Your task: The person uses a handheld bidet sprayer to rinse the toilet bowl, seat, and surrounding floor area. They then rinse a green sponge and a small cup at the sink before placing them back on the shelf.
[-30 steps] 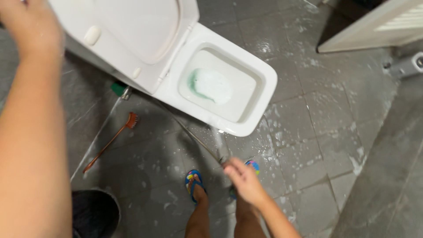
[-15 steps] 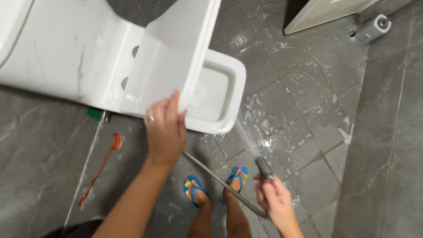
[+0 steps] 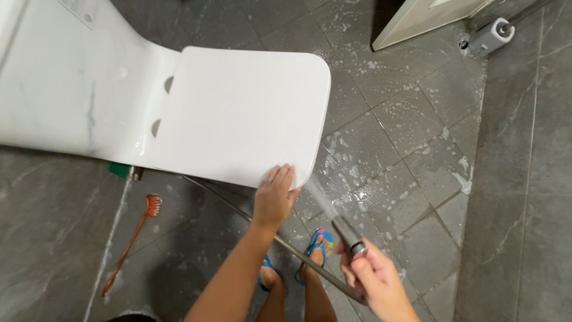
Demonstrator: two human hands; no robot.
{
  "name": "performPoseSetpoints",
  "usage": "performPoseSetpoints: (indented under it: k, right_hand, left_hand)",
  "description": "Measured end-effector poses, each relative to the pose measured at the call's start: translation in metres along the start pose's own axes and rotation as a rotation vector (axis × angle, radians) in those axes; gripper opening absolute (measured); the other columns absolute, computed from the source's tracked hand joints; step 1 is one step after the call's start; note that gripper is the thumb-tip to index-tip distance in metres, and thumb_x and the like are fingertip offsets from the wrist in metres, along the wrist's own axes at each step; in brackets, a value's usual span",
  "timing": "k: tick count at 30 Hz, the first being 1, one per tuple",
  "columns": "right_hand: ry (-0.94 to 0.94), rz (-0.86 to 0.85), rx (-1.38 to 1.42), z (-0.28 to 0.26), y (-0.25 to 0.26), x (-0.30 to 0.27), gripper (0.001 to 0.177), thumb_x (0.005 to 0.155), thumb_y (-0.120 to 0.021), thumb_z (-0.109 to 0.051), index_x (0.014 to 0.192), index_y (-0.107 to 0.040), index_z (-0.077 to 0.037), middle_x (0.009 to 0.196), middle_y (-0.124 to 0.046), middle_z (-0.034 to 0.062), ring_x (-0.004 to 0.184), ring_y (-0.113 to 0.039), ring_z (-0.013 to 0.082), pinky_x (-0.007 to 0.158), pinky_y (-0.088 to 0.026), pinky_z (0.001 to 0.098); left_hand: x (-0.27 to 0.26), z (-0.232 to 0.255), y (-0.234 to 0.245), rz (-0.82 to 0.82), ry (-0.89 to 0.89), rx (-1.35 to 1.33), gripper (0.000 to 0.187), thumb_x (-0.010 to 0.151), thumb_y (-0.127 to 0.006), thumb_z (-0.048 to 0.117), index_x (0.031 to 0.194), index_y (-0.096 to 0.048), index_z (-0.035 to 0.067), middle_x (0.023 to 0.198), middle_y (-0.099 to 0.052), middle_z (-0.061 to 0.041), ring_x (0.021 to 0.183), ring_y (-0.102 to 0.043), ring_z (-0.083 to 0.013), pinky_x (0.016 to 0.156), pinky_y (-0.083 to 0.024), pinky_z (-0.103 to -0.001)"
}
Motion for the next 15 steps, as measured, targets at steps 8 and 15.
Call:
performPoseSetpoints:
  k: [8, 15]
  right_hand:
    - [0.174, -0.043, 0.398, -0.039, 0.012, 0.031, 0.055, 0.104, -0.052, -0.045, 0.122, -0.054, 0.006, 0.071, -0.050, 0.0024, 0.051, -0.039, 0.0084, 0.044, -0.034, 0.0256]
    - [0.253, 0.186, 0.238, -0.095, 0.021, 0.082, 0.048, 0.105, -0.047, -0.045, 0.117, -0.055, 0.001, 0.070, -0.047, 0.0010, 0.049, -0.038, 0.0083, 0.043, -0.035, 0.0251]
  left_hand:
    - [0.025, 0.004, 0.048, -0.018, -0.006, 0.052, 0.059, 0.076, -0.081, 0.020, 0.128, -0.062, 0.001, 0.132, -0.064, -0.020, 0.126, -0.058, -0.0393, 0.098, -0.050, -0.046]
    - [0.023, 0.024, 0.154, 0.243, -0.022, 0.049, 0.044, 0.084, -0.075, 0.008, 0.127, -0.067, 0.005, 0.130, -0.069, -0.016, 0.122, -0.067, -0.0314, 0.098, -0.058, -0.039]
Point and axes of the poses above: each hand's wrist, its own x-axis towards the middle knuckle, its own y-axis out of the back of the hand, z = x × y, the point moved 7 cm from there along x, towards the middle knuckle
